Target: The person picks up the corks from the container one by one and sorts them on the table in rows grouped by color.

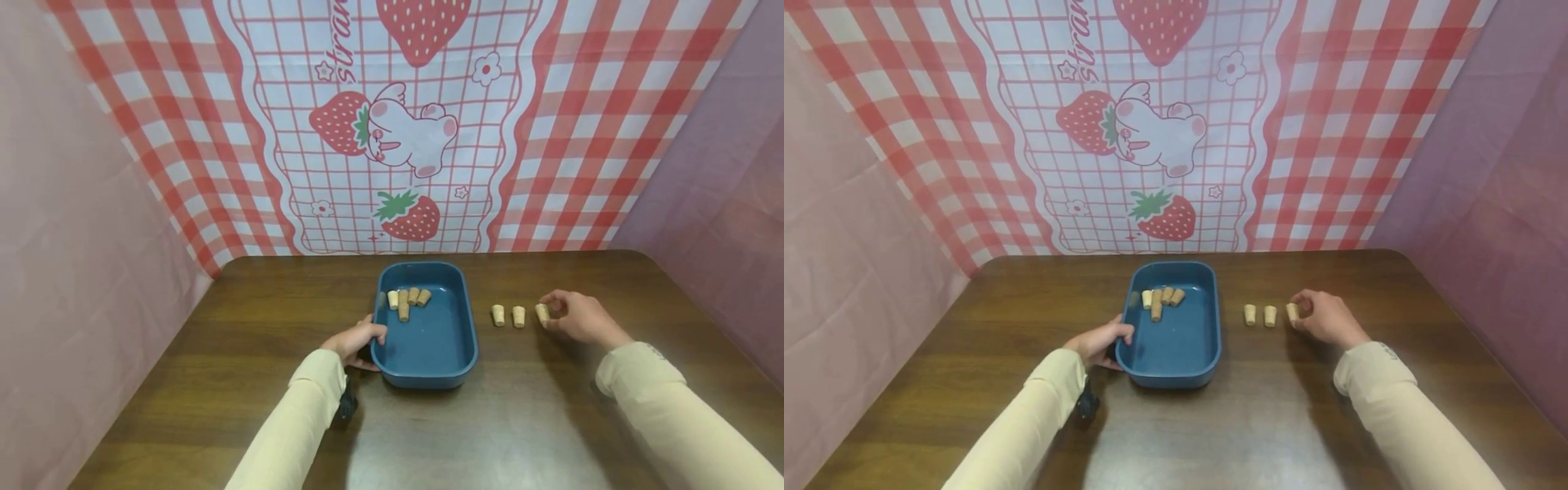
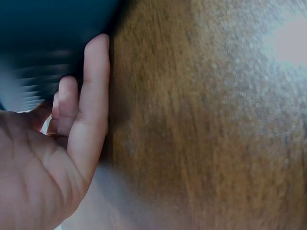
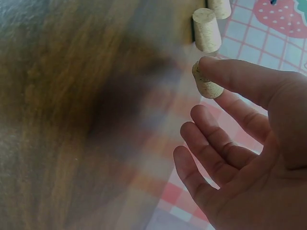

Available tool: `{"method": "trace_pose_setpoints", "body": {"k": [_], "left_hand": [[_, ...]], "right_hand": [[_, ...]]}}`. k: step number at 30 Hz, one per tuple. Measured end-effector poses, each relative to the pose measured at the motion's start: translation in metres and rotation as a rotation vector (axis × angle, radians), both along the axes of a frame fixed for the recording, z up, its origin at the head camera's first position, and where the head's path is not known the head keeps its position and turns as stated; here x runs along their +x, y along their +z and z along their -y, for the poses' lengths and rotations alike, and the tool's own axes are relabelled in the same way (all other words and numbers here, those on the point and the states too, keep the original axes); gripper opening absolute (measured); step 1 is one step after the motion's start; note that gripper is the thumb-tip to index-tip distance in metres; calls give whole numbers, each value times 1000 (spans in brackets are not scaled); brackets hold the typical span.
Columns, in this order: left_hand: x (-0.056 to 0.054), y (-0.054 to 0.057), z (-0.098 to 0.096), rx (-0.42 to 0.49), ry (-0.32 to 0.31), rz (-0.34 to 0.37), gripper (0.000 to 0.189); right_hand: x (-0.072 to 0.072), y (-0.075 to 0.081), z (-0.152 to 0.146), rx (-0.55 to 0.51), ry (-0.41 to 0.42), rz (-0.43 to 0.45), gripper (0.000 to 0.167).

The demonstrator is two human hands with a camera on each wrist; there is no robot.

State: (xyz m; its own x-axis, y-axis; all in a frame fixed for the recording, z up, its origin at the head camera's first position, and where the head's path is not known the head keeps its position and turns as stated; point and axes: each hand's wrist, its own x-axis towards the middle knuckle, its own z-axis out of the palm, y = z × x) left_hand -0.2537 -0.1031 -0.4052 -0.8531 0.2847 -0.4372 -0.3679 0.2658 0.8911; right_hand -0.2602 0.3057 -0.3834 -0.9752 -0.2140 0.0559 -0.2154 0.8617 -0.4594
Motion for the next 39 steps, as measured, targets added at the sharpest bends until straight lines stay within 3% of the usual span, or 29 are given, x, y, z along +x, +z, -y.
{"method": "trace_pose_setpoints", "body": {"k": [7,17,39], "left_hand": [[-1,0,1,-15,-22,0,95],[0,-3,0,-7,11,5,95],[1,0,0,-13,0,4,97]], "right_hand": [[-1,-6,0,-9,0,13,42],[-3,-8,3,-3,-9,39,43],[-4,-8,3,23,-9,66,46]]}}
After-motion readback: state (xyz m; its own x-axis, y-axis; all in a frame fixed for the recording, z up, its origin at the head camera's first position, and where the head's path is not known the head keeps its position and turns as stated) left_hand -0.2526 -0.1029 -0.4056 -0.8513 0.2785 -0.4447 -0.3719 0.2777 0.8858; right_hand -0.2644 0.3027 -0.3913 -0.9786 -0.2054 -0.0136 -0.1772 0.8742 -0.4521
